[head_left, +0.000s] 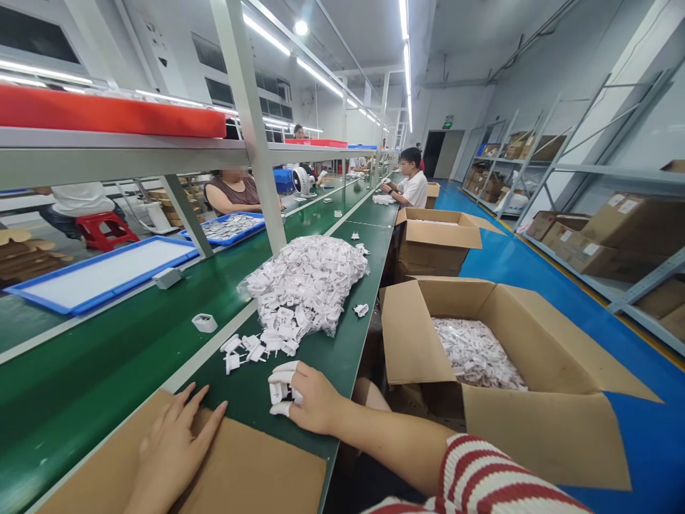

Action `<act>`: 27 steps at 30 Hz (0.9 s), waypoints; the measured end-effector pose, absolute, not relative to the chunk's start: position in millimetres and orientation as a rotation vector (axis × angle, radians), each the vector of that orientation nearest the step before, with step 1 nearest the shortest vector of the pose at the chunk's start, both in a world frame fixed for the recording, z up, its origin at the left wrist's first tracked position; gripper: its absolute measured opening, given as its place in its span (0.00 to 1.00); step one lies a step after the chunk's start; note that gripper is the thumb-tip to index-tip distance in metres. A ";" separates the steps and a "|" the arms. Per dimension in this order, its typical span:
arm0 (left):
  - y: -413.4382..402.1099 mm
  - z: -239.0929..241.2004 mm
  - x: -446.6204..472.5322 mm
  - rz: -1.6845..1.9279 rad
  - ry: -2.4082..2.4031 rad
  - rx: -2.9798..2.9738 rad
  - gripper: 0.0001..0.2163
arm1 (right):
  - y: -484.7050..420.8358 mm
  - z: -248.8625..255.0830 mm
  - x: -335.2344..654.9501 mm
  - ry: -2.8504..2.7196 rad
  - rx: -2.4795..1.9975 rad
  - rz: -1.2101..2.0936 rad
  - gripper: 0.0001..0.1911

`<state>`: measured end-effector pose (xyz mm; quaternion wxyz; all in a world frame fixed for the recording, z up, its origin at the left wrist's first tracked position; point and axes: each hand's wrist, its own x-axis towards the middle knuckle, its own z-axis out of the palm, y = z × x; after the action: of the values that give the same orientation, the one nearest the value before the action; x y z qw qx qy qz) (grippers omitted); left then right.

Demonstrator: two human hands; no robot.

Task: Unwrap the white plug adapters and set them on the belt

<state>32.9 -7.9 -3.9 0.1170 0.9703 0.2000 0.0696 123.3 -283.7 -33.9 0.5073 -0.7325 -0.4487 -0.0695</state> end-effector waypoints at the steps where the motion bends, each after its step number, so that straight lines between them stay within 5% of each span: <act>1: -7.8 -3.8 32.8 0.199 0.583 2.840 0.36 | -283.1 -35.0 123.5 -1.076 -1.757 -0.164 0.25; 27: -12.8 -1.7 30.8 0.281 0.539 2.706 0.34 | -284.1 -36.0 117.9 -1.108 -1.619 -0.467 0.21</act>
<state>30.8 -12.8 -1.7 0.1829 0.9592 0.1911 0.0996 117.9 -284.1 -36.0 0.5332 -0.6791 -0.4649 -0.1959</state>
